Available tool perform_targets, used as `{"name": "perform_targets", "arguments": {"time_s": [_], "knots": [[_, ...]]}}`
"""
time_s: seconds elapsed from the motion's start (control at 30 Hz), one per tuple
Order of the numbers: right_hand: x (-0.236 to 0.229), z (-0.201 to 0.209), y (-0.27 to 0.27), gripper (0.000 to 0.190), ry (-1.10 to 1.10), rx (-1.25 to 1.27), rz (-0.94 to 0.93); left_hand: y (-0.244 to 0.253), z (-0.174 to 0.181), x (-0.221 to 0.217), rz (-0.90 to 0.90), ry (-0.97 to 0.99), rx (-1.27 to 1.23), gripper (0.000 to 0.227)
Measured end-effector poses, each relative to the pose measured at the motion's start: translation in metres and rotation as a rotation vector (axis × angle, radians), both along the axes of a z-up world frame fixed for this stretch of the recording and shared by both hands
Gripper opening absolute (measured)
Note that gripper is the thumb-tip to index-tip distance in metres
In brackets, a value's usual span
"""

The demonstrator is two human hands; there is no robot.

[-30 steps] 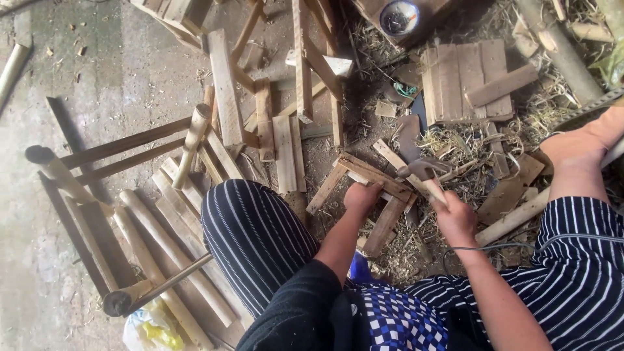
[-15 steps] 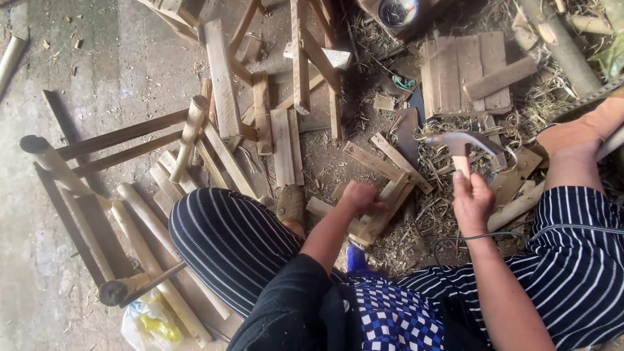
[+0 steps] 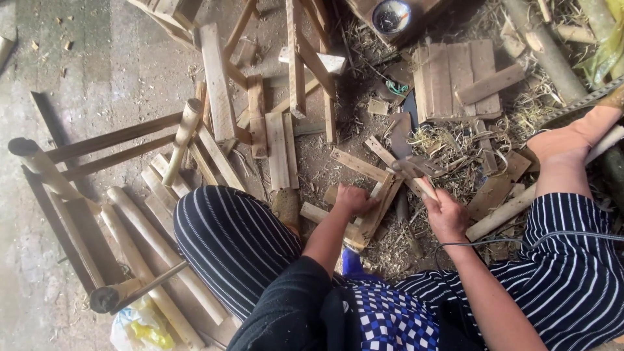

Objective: The person sits on the ground assembling small wooden stool frames from pre-cut slats. They position wooden pieces, hammer nails into the joints, fit slats into the frames, and turn the assemblies over to work on other sides, setting finished frames aside among scrap wood.

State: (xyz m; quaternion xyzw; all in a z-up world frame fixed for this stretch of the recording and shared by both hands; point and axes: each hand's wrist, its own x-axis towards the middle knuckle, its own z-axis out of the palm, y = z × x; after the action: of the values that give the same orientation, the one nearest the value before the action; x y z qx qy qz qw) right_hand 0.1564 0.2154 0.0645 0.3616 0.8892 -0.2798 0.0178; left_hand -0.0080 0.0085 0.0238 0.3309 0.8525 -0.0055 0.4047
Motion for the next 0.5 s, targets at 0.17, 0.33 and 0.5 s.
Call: {"name": "perform_targets", "arguments": {"time_s": [0.17, 0.33, 0.5], "knots": [[0.000, -0.028, 0.012, 0.032, 0.535, 0.350, 0.192, 0.001, 0.039, -0.009, 0.060, -0.076, 0.087, 0.064], [-0.004, -0.023, 0.010, 0.026, -0.109, 0.035, 0.204, 0.003, 0.009, -0.004, 0.078, -0.050, 0.096, 0.071], [-0.015, -0.017, 0.020, 0.040, -0.129, -0.178, -0.010, 0.003, 0.008, -0.002, 0.114, -0.019, 0.103, 0.065]]}}
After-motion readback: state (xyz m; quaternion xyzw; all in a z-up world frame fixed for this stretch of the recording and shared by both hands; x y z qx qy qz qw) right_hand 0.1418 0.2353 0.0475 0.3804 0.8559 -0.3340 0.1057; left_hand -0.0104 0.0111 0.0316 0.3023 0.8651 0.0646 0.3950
